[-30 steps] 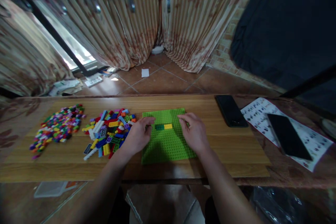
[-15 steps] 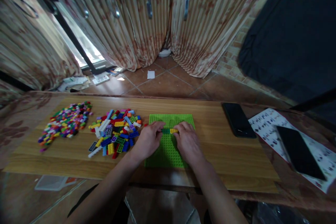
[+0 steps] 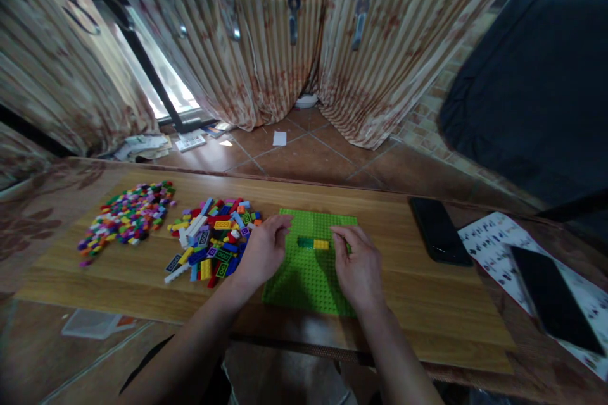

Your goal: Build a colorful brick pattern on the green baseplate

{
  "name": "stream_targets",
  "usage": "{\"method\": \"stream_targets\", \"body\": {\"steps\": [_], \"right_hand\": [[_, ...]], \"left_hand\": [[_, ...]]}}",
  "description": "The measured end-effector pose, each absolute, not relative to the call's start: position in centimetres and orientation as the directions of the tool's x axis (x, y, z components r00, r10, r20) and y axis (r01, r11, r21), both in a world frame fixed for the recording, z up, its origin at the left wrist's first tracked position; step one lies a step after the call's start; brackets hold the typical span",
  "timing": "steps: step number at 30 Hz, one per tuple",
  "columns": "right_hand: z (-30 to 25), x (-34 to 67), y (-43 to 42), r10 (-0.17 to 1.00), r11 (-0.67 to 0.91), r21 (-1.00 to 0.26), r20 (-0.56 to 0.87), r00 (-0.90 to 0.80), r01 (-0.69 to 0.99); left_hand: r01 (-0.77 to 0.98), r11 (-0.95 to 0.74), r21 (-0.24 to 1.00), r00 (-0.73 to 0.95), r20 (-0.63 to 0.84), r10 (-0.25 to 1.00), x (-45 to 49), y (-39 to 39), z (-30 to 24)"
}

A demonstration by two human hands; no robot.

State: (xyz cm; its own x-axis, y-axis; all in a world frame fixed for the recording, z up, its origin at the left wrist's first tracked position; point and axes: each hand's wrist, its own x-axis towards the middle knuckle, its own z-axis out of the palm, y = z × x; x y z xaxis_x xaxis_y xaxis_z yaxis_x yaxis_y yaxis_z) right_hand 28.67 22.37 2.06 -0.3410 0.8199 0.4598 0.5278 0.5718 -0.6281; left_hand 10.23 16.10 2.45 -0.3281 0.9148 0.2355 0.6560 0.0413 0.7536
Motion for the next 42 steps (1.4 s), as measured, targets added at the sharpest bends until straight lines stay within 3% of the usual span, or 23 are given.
{"method": "stream_targets", "body": {"steps": [5,10,15,23,28,32,37,42], "right_hand": [[1.5,27.9,21.8,0.767,0.642,-0.580,0.470,-0.438,0.501],[1.1,26.6,20.1,0.708,0.706,-0.373,0.379,-0.596,0.602],[0.7,25.5,17.6,0.748,0.652,-0.163,0.296,-0.594,0.740],[-0.6,25.4,16.8,0.695,0.685,-0.029,0.324,-0.642,0.728],[-0.9,26.1,17.3,0.671,0.709,-0.058,0.359,-0.648,0.702],[-0.9,26.0,17.5,0.709,0.674,-0.162,0.416,-0.570,0.721],[0.0,25.4,17.3,0.699,0.663,-0.186,0.501,-0.510,0.725],[0.5,23.2,16.4,0.608,0.781,-0.304,0.570,-0.552,0.546]], "left_hand": [[0.634,0.027,0.773,-0.394,0.293,0.871,8.9,16.1,2.9],[0.586,0.057,0.809,-0.477,0.288,0.830,7.1,15.9,3.6],[0.507,0.069,0.859,-0.552,0.262,0.792,5.7,15.8,3.4],[0.252,-0.023,0.967,-0.663,0.190,0.724,4.8,15.7,3.6],[0.148,-0.073,0.986,-0.747,0.160,0.645,3.1,15.1,4.9],[0.090,-0.114,0.989,-0.795,0.140,0.590,1.9,14.5,5.7],[0.061,-0.140,0.988,-0.819,0.129,0.559,1.4,14.2,6.0],[0.041,-0.155,0.987,-0.817,0.122,0.564,1.1,14.0,5.9]]}}
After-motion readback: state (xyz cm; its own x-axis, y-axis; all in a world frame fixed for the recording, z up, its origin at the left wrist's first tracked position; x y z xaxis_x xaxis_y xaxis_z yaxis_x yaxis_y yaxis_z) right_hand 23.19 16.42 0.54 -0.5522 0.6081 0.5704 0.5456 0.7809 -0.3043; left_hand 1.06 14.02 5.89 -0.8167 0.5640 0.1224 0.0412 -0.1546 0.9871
